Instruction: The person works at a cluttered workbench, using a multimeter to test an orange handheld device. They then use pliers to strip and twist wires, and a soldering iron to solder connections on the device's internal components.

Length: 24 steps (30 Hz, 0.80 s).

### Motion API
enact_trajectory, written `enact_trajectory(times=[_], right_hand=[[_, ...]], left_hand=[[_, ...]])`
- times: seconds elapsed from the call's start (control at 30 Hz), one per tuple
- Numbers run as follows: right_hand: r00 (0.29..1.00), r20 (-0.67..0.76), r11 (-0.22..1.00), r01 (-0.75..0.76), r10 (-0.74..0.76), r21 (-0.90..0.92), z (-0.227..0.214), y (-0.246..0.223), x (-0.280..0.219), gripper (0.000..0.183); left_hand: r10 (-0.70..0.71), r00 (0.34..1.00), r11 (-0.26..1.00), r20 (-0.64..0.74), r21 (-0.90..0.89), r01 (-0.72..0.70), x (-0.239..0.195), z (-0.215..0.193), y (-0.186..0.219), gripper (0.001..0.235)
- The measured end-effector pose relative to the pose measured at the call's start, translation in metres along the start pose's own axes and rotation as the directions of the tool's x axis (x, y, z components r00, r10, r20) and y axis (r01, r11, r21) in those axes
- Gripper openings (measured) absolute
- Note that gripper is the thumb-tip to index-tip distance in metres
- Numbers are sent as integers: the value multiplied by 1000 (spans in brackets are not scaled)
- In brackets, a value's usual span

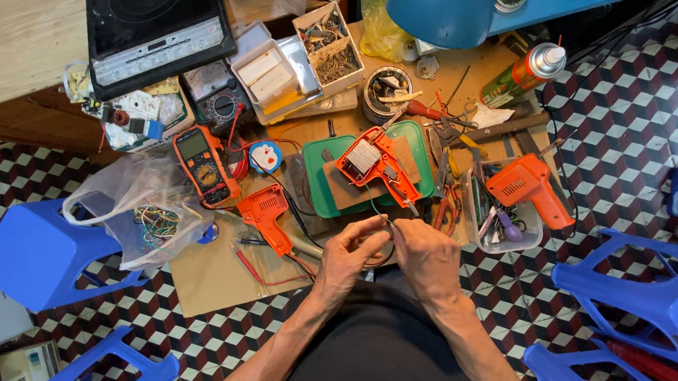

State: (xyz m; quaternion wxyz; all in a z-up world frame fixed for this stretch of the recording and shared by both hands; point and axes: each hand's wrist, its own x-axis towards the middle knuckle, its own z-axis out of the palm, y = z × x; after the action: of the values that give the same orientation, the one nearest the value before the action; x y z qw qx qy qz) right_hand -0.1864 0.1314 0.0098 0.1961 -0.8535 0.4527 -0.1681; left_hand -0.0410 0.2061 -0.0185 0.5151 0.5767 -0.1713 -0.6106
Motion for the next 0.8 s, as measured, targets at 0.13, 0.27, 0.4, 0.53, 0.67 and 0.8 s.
enact_trajectory(times=[0.13, 0.27, 0.4, 0.53, 0.67, 0.8], right_hand=[[991, 131, 994, 36, -22, -106, 20, 2, 19, 9], [983, 147, 989, 121, -107, -89, 23, 5, 25, 11], [967, 219, 992, 130, -127, 4, 15, 9, 36, 6], [962, 272, 977, -53, -5, 206, 11, 18, 42, 12], [840, 511, 908, -344, 184, 238, 14, 28, 43, 19], [795, 558, 887, -413, 239, 208, 22, 35, 36, 27]], left_hand=[[45, 977, 993, -209, -100, -67, 25, 2, 2, 31], [-31, 976, 969, -218, -244, -24, 48, -13, 1, 29], [-50, 988, 951, -147, -311, 2, 58, -26, 8, 29], [-112, 986, 917, -120, -396, 56, 57, -30, 9, 28], [-225, 959, 881, -175, -457, 123, 51, -26, -2, 28], [-266, 949, 897, -170, -405, 179, 63, -27, -21, 29]])
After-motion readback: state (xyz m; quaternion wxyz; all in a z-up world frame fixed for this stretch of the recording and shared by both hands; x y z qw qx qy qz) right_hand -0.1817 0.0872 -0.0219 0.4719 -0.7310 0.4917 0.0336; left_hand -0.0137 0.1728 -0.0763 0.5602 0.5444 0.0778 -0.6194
